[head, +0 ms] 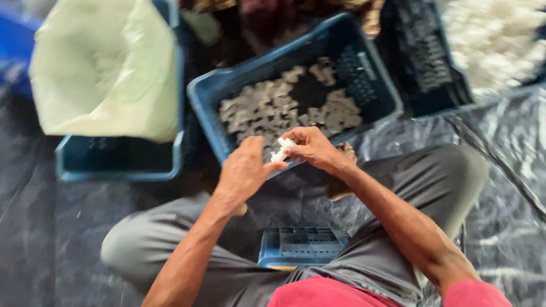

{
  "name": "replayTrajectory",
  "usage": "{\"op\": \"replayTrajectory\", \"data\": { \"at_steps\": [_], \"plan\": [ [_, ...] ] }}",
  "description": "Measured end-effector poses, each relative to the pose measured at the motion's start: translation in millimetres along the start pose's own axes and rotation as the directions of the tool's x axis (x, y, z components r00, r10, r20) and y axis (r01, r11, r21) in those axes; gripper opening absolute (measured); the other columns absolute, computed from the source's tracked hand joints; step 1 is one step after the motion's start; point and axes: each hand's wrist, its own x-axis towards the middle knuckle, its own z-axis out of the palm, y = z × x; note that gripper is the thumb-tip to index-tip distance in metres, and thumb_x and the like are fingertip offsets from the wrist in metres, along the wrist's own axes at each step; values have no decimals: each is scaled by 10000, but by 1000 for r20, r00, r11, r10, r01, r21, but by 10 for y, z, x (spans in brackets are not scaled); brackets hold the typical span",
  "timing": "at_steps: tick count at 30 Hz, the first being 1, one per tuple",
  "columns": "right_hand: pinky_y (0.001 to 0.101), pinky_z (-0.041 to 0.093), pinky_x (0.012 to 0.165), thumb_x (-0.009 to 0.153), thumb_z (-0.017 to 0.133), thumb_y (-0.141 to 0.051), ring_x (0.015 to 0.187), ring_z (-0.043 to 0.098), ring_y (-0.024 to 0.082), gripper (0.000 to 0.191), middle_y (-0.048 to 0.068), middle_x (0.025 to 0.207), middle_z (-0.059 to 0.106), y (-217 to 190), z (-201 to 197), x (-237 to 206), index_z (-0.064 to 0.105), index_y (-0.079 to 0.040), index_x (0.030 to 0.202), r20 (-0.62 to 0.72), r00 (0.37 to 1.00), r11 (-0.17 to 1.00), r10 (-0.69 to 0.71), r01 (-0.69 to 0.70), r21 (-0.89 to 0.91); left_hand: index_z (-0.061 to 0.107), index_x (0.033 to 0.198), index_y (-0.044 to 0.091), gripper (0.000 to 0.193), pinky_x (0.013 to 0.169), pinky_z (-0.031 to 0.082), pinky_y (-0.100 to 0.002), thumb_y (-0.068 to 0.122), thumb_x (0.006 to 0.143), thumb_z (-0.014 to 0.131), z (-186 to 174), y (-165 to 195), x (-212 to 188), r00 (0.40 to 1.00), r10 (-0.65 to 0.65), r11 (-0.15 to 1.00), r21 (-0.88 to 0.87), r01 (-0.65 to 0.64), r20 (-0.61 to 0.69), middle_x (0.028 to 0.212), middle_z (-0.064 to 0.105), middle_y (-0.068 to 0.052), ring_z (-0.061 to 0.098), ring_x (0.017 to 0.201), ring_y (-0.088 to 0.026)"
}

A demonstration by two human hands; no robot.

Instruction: The person sits on the floor and sorts small white plastic parts from a blue basket, picking them up one by one and placing them into a separate pile within the same basket.

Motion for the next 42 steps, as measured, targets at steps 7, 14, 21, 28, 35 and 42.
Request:
{"op": "replayTrajectory", "data": {
  "at_steps": [7,14,21,28,35,42],
  "plan": [
    [357,595,829,1028,570,-240,925,730,257,277,137,1031,769,-225,-1812,-455,622,4,1147,-671,731,706,-125,541,457,639,1274,-11,499,883,553,-462,365,956,722,-219,-117,144,973,-21,998,-63,6,-231,1361,610,-273,665,1081,-444],
    [340,514,725,1204,639,-300,823,644,245,328,183,984,699,283,-1841,-217,587,15,1129,-498,848,511,-184,515,688,645,1259,-21,473,868,553,-469,329,954,731,-142,-151,233,972,29,996,-74,-48,-234,1350,613,-277,663,1078,-463],
    [362,628,743,1001,667,-250,858,752,254,286,130,944,724,308,-896,174,623,3,1127,-411,909,917,69,104,384,656,1254,-7,396,946,555,-474,300,1017,736,-231,-418,274,942,55,995,-58,-79,-332,1340,629,-247,654,1146,-465],
    [305,562,726,984,708,-202,842,684,158,263,81,990,724,457,-689,770,726,-2,1154,-342,936,917,-85,-61,-394,680,1213,0,318,860,618,-318,282,1066,702,-528,-879,196,840,-313,816,-579,0,-442,1153,721,-103,778,1018,-226],
    [506,524,878,849,763,-234,1065,659,410,444,224,1185,694,1243,-211,2139,705,-49,1249,70,997,423,-13,69,-904,692,1231,-11,345,834,599,-247,292,1065,678,-835,-1125,186,785,-529,497,-867,-21,-322,1083,736,-40,747,997,-116],
    [558,504,923,854,804,-334,1144,610,465,614,271,1241,650,1822,185,2686,604,-20,1343,-127,992,395,6,-119,-911,699,1252,1,320,635,500,-218,254,1058,674,-1025,-1289,78,748,-630,465,-873,149,-209,1055,759,-34,629,790,-56]
  ]
}}
